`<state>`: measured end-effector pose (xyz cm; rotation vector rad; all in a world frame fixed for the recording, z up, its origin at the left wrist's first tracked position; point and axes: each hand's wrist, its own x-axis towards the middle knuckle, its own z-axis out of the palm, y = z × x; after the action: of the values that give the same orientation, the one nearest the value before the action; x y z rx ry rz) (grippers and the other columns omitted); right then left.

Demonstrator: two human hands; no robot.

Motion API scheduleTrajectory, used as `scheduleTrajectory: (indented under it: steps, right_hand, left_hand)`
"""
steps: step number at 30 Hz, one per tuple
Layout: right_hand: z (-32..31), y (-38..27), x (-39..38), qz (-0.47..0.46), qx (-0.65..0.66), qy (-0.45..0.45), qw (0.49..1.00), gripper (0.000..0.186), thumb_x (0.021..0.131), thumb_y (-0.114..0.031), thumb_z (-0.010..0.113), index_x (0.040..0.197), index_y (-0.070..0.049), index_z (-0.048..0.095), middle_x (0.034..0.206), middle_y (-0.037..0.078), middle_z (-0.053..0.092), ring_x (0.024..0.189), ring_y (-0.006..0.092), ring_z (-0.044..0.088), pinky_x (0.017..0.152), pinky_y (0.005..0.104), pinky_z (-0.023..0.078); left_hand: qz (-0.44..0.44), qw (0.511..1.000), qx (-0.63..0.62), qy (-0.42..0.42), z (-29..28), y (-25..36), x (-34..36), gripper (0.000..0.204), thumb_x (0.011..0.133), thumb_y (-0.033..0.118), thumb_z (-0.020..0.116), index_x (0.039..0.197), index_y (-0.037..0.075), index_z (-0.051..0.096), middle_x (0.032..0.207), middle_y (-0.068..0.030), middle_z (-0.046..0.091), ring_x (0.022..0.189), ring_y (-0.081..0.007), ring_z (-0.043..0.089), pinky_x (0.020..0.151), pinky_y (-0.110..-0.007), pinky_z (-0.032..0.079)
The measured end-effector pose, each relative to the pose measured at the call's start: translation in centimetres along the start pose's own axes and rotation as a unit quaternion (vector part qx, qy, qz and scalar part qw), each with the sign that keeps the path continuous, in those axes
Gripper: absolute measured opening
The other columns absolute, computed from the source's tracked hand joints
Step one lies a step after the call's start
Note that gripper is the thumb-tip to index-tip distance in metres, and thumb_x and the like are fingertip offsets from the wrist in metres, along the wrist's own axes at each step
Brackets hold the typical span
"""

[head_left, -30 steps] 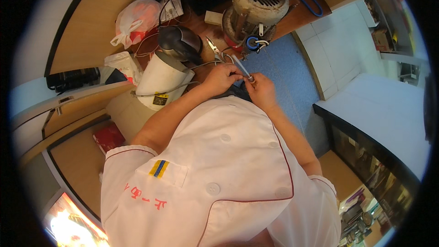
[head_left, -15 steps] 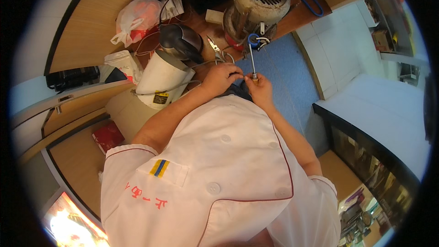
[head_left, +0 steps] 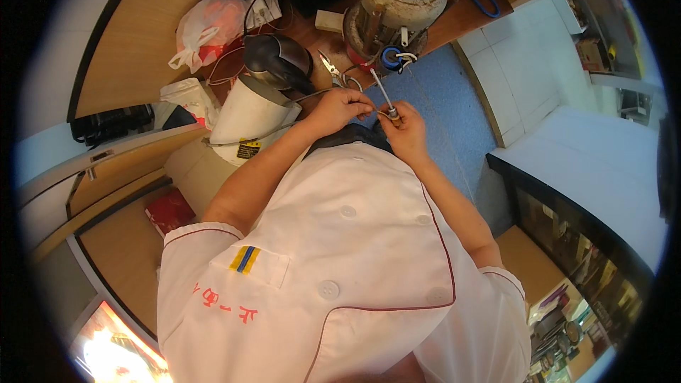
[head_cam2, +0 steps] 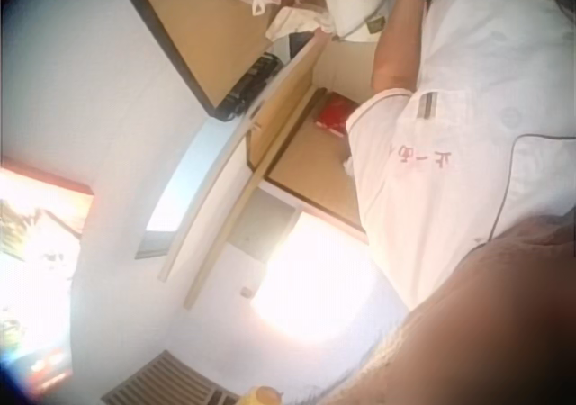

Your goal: The person repairs an electrical appliance by manipulating wires and components with a screwdriver. They connect and disconnect wires, adjust parts of the motor, and test the device by plugging it in.

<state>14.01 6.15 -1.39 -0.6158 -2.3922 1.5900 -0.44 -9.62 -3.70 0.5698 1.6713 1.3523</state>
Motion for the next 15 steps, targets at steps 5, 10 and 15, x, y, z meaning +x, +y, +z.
scheduleTrajectory:
  steps: [5,10,15]
  right_hand:
    - [-0.4,-0.3,0.3,-0.099,-0.073,0.000,0.992,0.016,0.086,-0.005,0.077,0.101,-0.005,0.074,0.099,0.011,0.069,0.083,0.0322,0.070,0.071,0.0396,0.056]
    - [-1.1,-0.4,1.1,-0.203,-0.172,-0.036,0.963,0.012,0.085,-0.005,0.074,0.097,-0.007,0.073,0.097,0.011,0.069,0.081,0.0353,0.069,0.071,0.0431,0.056]
    - [-0.5,-0.4,1.1,-0.112,-0.129,-0.030,0.985,0.009,0.088,-0.009,0.075,0.096,-0.005,0.073,0.088,0.013,0.069,0.077,0.0353,0.068,0.068,0.0414,0.055]
  left_hand:
    - [0.001,1.000,-0.002,-0.008,-0.3,-0.4,0.3,0.012,0.096,0.006,0.071,0.103,-0.003,0.077,0.086,-0.0058,0.073,0.077,-0.0123,0.066,0.071,-0.029,0.054]
    - [-0.007,1.000,0.005,-0.029,-0.4,0.0,0.3,0.012,0.094,0.005,0.073,0.103,-0.002,0.078,0.086,-0.0063,0.074,0.077,-0.0124,0.067,0.071,-0.029,0.054]
    - [0.003,0.998,0.067,0.013,-0.2,1.0,-0.3,0.010,0.092,0.005,0.074,0.100,0.001,0.079,0.088,-0.0068,0.076,0.079,-0.0138,0.069,0.071,-0.030,0.054]
